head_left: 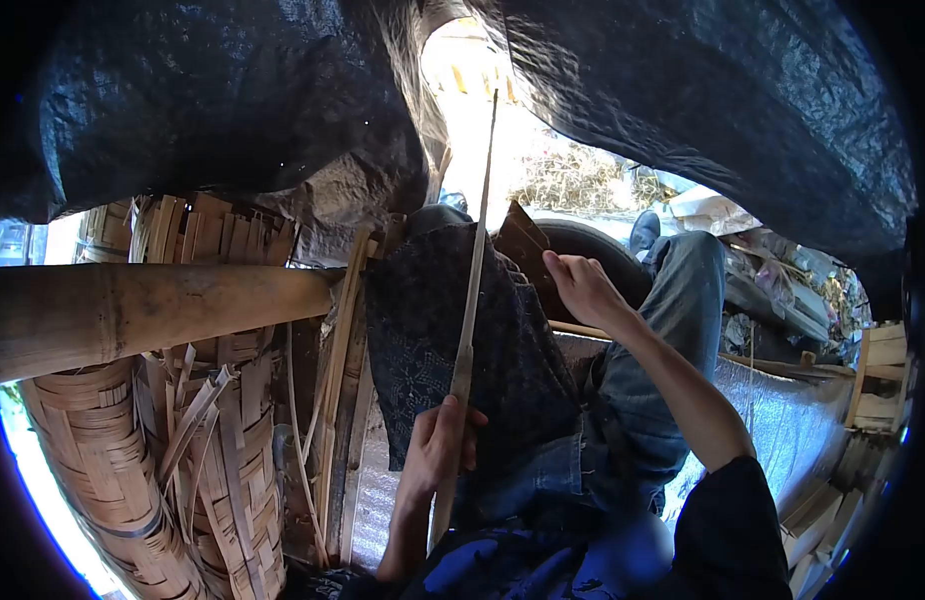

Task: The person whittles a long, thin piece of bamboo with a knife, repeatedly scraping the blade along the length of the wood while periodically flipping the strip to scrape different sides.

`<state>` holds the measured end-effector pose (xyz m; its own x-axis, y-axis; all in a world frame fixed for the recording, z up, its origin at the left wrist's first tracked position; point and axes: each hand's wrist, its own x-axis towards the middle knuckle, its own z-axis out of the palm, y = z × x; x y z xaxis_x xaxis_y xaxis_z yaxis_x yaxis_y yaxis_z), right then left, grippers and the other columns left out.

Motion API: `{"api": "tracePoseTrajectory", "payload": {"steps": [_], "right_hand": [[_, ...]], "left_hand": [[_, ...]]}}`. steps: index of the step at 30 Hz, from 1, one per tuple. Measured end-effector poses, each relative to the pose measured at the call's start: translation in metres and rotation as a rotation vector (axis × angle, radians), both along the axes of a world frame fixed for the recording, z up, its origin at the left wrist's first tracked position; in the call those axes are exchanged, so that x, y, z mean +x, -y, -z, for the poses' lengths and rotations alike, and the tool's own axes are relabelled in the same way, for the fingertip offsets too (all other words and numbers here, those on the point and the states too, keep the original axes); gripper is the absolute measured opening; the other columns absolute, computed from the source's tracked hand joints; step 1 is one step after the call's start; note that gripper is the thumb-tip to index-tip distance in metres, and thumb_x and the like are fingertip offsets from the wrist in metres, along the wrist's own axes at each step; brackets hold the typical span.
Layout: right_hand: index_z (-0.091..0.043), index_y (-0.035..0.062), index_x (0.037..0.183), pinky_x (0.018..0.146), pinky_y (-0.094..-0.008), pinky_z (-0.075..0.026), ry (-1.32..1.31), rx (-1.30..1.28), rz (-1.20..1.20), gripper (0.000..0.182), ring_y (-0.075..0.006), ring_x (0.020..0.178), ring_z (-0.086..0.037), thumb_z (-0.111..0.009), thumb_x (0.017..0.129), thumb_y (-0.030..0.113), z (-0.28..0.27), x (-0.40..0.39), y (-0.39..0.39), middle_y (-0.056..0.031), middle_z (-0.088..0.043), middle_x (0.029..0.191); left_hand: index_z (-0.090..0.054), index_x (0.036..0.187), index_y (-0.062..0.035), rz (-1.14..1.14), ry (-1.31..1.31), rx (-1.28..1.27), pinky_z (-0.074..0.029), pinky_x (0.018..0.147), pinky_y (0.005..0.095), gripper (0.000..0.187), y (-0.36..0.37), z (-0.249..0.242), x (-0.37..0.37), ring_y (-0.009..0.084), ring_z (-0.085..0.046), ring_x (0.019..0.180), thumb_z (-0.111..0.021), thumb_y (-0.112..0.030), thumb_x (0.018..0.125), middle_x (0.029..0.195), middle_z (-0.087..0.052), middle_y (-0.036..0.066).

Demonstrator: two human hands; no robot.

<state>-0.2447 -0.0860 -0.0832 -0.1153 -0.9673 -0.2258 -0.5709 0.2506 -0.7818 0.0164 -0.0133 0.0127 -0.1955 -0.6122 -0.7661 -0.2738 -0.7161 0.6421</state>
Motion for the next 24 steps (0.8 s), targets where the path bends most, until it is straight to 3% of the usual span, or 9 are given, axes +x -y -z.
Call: {"api": "tracePoseTrajectory", "payload": {"steps": [1,4,7,8,11,19,24], "right_hand": [[-0.049,-0.0046,0.064,0.048,-0.0431,-0.038,0.001,0.001,0.0,0.058,-0.0328,0.047,-0.056,-0.036,0.1,0.039,0.003,-0.003,-0.009,-0.0226,-0.047,0.051],[-0.045,-0.0015,0.063,0.042,-0.0399,-0.032,0.138,-0.063,-0.016,0.055,-0.0214,0.037,-0.038,-0.038,0.1,0.038,-0.008,-0.001,-0.029,-0.0132,-0.034,0.045],[-0.048,-0.001,0.066,0.042,-0.0402,-0.033,0.234,-0.154,-0.196,0.049,-0.0255,0.037,-0.044,-0.041,0.099,0.034,-0.033,0.024,-0.041,-0.0147,-0.04,0.046],[-0.051,-0.0005,0.068,0.042,-0.0405,-0.036,0.22,-0.196,-0.23,0.044,-0.0301,0.04,-0.05,-0.045,0.098,0.032,-0.032,0.034,-0.043,-0.0166,-0.047,0.048],[-0.052,0.0003,0.067,0.044,-0.0408,-0.04,0.122,-0.134,-0.404,0.043,-0.0331,0.043,-0.054,-0.048,0.096,0.032,-0.031,0.049,-0.038,-0.0188,-0.05,0.051],[-0.05,0.0033,0.06,0.039,-0.0407,-0.043,-0.057,-0.143,-0.49,0.048,-0.032,0.038,-0.053,-0.05,0.095,0.036,-0.021,0.063,-0.022,-0.0147,-0.049,0.045],[-0.051,0.0037,0.063,0.034,-0.0352,-0.044,-0.284,-0.193,-0.481,0.045,-0.0246,0.037,-0.056,-0.049,0.095,0.035,-0.013,0.067,-0.01,-0.011,-0.053,0.045]], "left_hand": [[-0.053,0.075,-0.0017,0.031,0.011,-0.006,-0.036,0.04,0.0255,0.054,0.002,0.002,0.001,0.0108,-0.044,0.04,-0.03,-0.044,0.099,0.049,-0.044,0.002],[-0.051,0.077,-0.0027,0.002,-0.018,0.035,-0.035,0.039,0.026,0.052,0.004,0.003,0.005,0.0122,-0.042,0.038,-0.029,-0.044,0.099,0.048,-0.042,0.002],[-0.05,0.076,-0.0049,-0.025,-0.133,0.034,-0.033,0.037,0.0257,0.051,0.009,0.015,0.014,0.0127,-0.04,0.036,-0.029,-0.045,0.099,0.046,-0.04,0.002],[-0.05,0.076,-0.0049,-0.031,-0.13,0.034,-0.033,0.037,0.0257,0.051,0.009,0.02,0.016,0.0127,-0.04,0.036,-0.029,-0.045,0.099,0.046,-0.04,0.002],[-0.048,0.073,-0.0077,-0.067,-0.255,0.07,-0.031,0.035,0.0247,0.05,0.009,0.027,0.022,0.0121,-0.038,0.033,-0.029,-0.046,0.099,0.043,-0.037,0.001],[-0.043,0.07,-0.0114,-0.24,-0.496,0.213,-0.028,0.036,0.0226,0.047,0.002,0.036,0.027,0.0105,-0.034,0.032,-0.029,-0.046,0.1,0.041,-0.033,-0.002],[-0.041,0.07,-0.012,-0.273,-0.507,0.226,-0.027,0.035,0.022,0.046,0.002,0.03,0.021,0.01,-0.031,0.032,-0.03,-0.045,0.1,0.041,-0.032,-0.002]]}}
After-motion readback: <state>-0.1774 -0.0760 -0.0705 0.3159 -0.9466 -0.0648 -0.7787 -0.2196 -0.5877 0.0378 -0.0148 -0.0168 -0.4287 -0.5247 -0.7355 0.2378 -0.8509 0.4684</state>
